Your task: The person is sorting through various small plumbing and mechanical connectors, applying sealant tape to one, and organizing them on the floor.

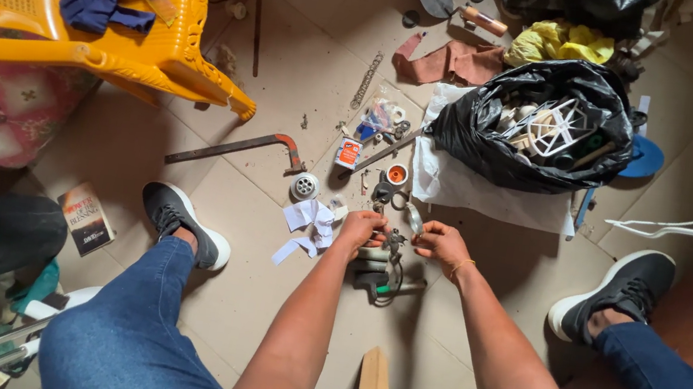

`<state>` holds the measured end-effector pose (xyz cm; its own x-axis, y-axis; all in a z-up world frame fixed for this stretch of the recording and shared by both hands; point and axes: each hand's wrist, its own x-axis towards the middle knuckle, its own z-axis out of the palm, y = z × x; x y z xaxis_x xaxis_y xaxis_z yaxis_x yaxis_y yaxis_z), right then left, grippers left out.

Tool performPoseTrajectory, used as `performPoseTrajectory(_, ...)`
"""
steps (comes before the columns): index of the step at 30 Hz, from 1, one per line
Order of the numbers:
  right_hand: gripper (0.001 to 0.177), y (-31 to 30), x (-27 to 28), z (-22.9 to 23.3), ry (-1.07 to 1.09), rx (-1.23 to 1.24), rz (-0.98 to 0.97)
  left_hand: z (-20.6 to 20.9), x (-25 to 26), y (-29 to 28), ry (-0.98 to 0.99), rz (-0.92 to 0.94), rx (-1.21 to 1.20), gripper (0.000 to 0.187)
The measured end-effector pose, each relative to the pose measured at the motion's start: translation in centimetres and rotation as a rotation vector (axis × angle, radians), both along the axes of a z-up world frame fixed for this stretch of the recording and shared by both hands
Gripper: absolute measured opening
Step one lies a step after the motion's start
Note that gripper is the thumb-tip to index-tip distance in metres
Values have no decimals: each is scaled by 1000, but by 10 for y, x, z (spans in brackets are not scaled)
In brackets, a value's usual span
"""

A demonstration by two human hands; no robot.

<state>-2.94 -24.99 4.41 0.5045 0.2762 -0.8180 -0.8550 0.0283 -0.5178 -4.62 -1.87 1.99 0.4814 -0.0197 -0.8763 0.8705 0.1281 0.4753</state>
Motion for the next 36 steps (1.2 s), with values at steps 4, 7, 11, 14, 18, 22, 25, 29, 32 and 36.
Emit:
performPoseTrajectory(4, 8, 1, 4, 17, 50, 173, -108, -4, -3, 11, 17, -25, -1, 16)
performPoseTrajectory(7, 9, 5, 6, 21, 49, 271, -195, 5, -3, 11, 46, -66, -17, 18)
performPoseTrajectory(11, 14, 8, 14, 31, 25, 339, -277, 5, -4, 4, 41, -148, 16, 14)
performPoseTrajectory(14, 15, 5, 29, 39, -48, 389, -305, -18, -4, -16, -103, -235, 119, 15)
performPoseTrajectory(18, 14, -3, 61, 56, -232, 473, -403, 3, 18, -73, -290, -258, -2, 21)
performPoseTrajectory(22, 15, -20, 97, 91, -324, 476, -494, 9, 36, -125, -523, -482, -14, 26)
performPoseTrajectory(25, 14, -34, 117, 112, -404, 432, -534, 38, 48, -148, -333, -372, -514, 34)
performPoseTrajectory(29, 12, -55, 130, 106, -606, 164, -636, 61, 45, -147, -132, -295, -723, 38)
performPoseTrajectory(32, 22, -62, 135, 112, -742, -44, -671, 56, 44, -115, 7, -256, -381, 42)
performPoseTrajectory(36, 39, -71, 127, 104, -764, -175, -649, -34, 27, -49, 0, 12, 13, 36)
